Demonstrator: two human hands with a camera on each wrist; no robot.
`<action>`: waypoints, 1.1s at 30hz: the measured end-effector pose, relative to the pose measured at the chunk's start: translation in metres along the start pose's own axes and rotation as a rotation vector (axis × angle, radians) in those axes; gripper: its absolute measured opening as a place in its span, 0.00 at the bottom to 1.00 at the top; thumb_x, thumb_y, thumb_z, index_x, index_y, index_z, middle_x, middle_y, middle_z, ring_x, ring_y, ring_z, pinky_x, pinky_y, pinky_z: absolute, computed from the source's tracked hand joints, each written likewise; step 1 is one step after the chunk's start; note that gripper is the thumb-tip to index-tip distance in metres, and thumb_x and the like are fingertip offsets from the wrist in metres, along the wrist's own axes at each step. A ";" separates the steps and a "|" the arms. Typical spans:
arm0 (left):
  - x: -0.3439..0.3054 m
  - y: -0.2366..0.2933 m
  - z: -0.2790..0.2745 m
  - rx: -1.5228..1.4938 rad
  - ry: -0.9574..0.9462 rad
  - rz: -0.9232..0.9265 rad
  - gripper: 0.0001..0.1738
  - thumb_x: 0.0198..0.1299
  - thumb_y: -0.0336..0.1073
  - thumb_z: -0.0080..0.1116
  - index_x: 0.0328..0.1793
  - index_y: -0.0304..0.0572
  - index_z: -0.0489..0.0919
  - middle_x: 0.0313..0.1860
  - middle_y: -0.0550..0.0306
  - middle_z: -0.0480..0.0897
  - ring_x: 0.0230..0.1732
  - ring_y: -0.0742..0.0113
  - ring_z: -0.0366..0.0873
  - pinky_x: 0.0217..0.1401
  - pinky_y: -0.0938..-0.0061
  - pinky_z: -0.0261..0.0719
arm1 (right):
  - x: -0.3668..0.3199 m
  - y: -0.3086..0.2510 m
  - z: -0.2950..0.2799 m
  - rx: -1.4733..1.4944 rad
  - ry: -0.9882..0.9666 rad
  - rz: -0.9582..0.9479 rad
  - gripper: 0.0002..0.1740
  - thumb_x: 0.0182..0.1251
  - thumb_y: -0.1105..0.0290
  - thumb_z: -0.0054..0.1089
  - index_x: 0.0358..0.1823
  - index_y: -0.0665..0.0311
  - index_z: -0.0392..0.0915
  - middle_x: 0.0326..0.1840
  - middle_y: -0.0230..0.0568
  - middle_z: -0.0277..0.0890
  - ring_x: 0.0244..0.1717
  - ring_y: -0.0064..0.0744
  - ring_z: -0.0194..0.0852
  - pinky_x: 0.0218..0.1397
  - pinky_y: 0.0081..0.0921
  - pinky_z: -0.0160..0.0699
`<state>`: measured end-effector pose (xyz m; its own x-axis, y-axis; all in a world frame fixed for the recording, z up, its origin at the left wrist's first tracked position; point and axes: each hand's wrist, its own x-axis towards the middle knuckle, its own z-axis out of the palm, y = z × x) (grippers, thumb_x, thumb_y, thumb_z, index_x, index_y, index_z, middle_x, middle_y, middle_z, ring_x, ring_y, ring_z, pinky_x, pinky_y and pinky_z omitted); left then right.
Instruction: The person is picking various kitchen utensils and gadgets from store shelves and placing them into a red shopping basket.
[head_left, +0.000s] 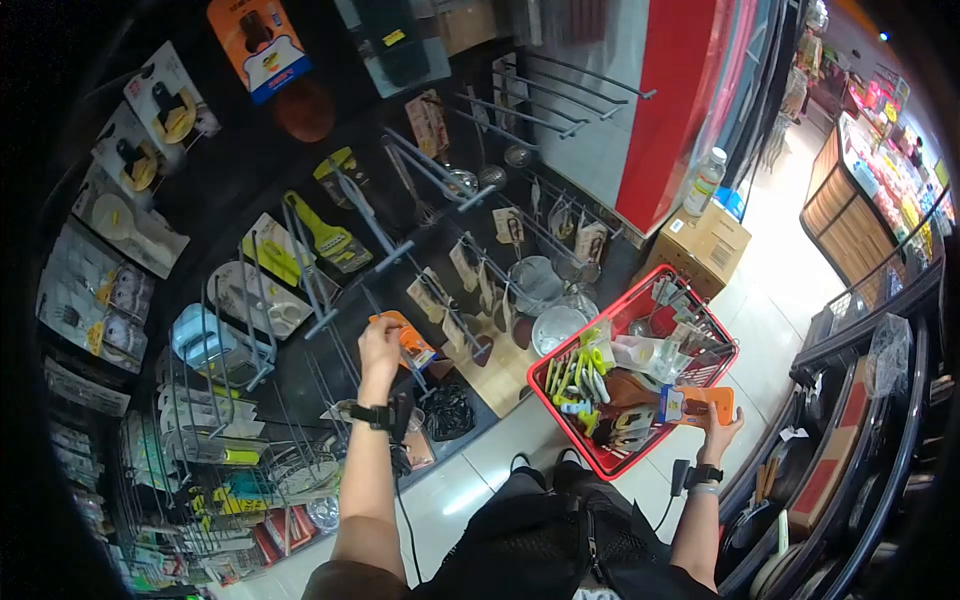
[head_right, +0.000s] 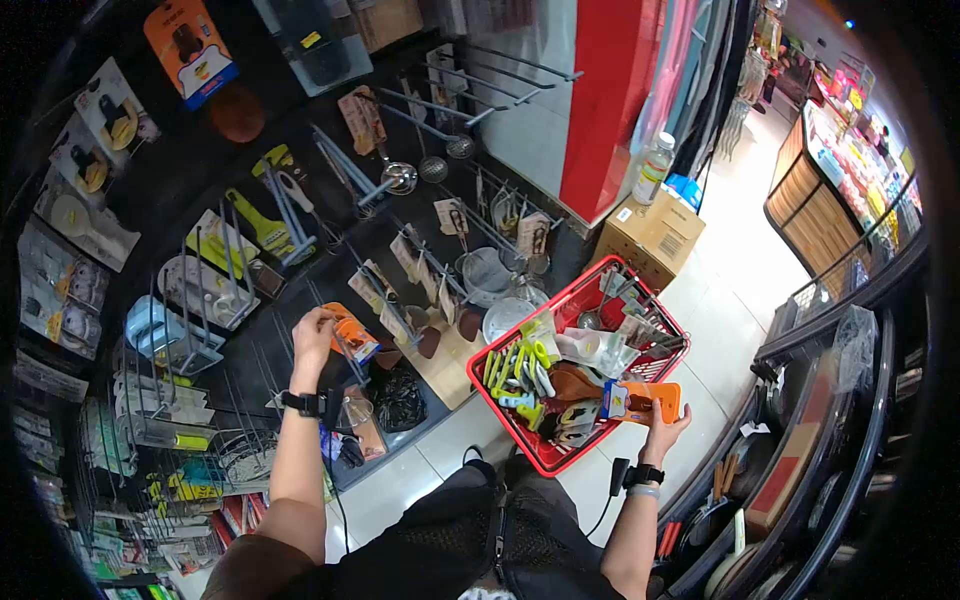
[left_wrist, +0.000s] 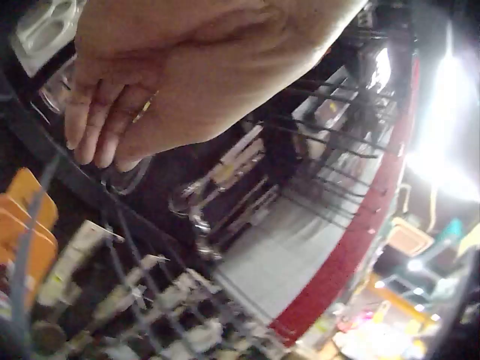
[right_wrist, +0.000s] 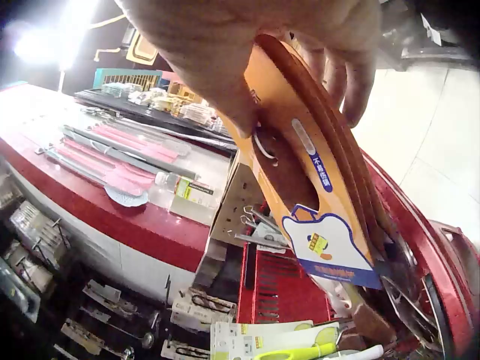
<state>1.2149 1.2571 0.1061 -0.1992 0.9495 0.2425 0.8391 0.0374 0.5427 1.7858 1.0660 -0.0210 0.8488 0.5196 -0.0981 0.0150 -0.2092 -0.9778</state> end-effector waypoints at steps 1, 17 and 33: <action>0.003 -0.020 0.000 0.107 0.003 0.005 0.09 0.47 0.24 0.56 0.38 0.34 0.79 0.35 0.42 0.81 0.40 0.46 0.79 0.42 0.59 0.76 | 0.000 0.001 0.002 0.063 -0.054 0.020 0.38 0.58 0.63 0.65 0.64 0.64 0.53 0.53 0.44 0.66 0.53 0.33 0.68 0.54 0.28 0.70; -0.010 -0.092 0.051 0.156 -0.316 -0.019 0.06 0.46 0.34 0.61 0.24 0.41 0.83 0.20 0.47 0.79 0.25 0.56 0.80 0.30 0.67 0.75 | -0.008 0.013 -0.013 -0.028 0.046 -0.061 0.36 0.61 0.57 0.60 0.66 0.64 0.58 0.63 0.51 0.60 0.59 0.43 0.64 0.61 0.34 0.64; -0.128 -0.052 0.046 -0.530 -0.390 -0.367 0.07 0.52 0.29 0.62 0.34 0.31 0.84 0.19 0.64 0.78 0.22 0.80 0.71 0.26 0.82 0.68 | -0.052 0.011 -0.022 0.256 0.204 0.036 0.31 0.66 0.51 0.50 0.61 0.67 0.59 0.59 0.47 0.60 0.57 0.36 0.62 0.60 0.30 0.61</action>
<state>1.2198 1.1475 0.0095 -0.1430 0.9501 -0.2774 0.3772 0.3114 0.8722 1.7537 1.0184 -0.0221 0.9353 0.3332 -0.1193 -0.1280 0.0040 -0.9918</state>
